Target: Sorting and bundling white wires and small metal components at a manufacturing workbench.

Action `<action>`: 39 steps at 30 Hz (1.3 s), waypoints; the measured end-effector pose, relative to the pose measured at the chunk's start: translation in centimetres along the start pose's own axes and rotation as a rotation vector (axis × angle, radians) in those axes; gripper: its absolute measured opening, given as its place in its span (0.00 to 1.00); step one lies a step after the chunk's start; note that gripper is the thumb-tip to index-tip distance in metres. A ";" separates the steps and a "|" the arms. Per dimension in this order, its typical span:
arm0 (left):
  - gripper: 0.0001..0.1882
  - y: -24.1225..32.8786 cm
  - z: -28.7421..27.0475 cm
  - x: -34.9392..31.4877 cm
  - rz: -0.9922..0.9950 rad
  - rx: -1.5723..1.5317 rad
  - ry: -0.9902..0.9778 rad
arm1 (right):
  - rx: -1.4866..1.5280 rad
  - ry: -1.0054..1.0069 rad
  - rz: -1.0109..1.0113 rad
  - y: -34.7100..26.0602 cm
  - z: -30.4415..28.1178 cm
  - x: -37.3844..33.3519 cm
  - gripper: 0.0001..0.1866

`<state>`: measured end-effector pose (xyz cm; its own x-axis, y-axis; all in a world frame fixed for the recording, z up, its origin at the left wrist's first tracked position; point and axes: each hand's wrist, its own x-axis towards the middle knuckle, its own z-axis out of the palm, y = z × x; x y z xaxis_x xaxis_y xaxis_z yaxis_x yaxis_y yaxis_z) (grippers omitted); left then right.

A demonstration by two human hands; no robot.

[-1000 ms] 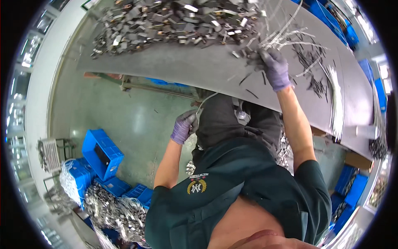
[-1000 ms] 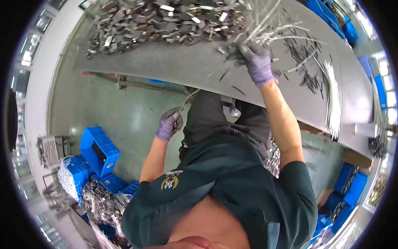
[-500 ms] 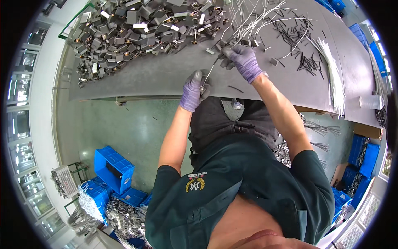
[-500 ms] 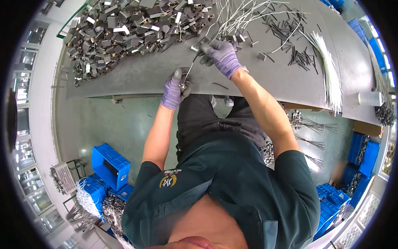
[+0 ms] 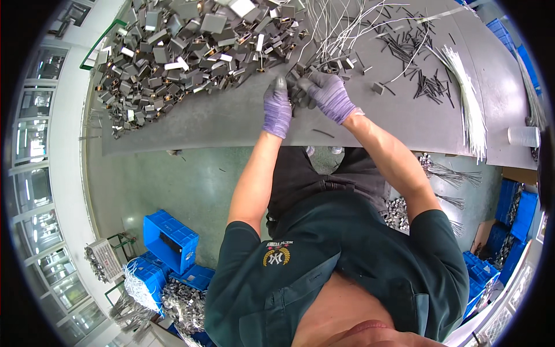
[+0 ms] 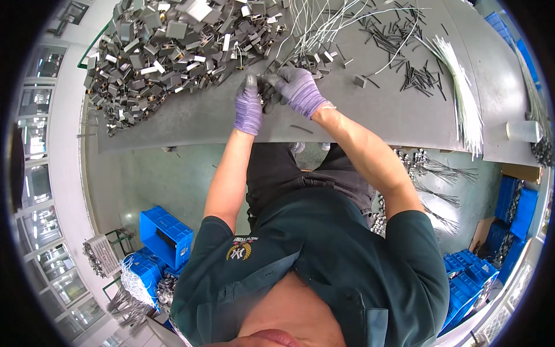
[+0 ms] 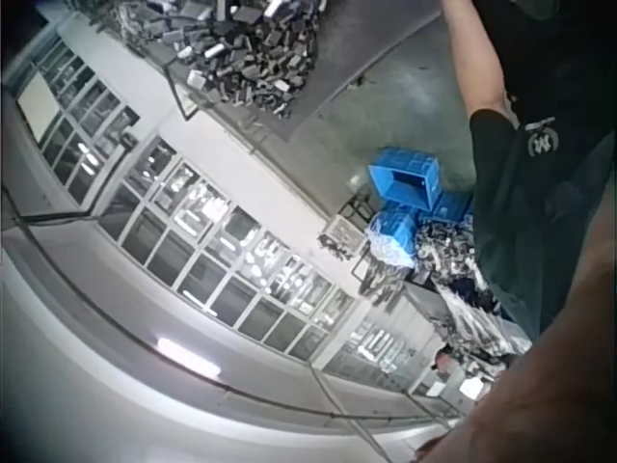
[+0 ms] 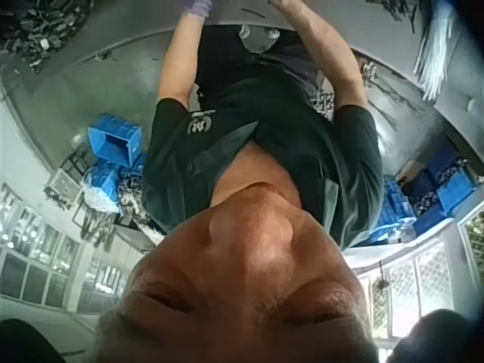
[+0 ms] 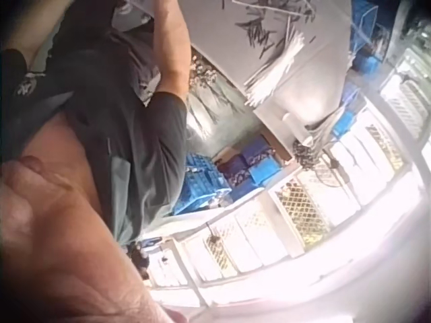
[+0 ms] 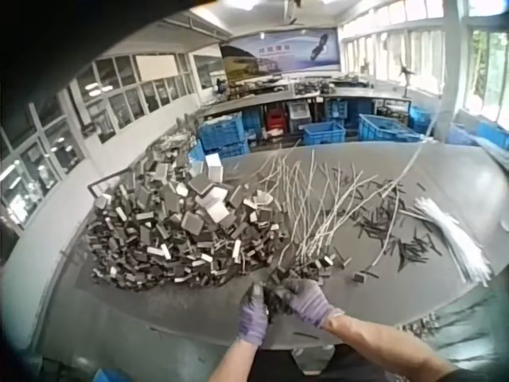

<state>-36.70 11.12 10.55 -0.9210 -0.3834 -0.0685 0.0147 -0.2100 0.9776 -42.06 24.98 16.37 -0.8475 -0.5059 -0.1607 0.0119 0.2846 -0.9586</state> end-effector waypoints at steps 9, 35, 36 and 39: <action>0.23 -0.5 4.0 7.8 0.371 1.043 -0.025 | -0.580 0.027 0.242 1.9 -10.3 6.5 0.23; 0.37 -6.9 14.9 19.4 -0.464 0.421 -0.391 | 0.170 0.581 0.466 12.3 -16.7 7.5 0.28; 0.38 -7.2 14.6 19.6 -0.470 0.472 -0.412 | 0.172 0.579 0.455 11.8 -16.7 7.7 0.28; 0.41 -4.3 17.2 16.9 -0.420 0.598 -0.503 | -0.001 0.189 0.418 8.9 -17.0 6.1 0.24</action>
<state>-59.03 21.01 8.60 -0.8687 0.0898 -0.4872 -0.4394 0.3145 0.8414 -56.17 38.27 10.83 -0.8520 -0.1896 -0.4880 0.3734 0.4333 -0.8203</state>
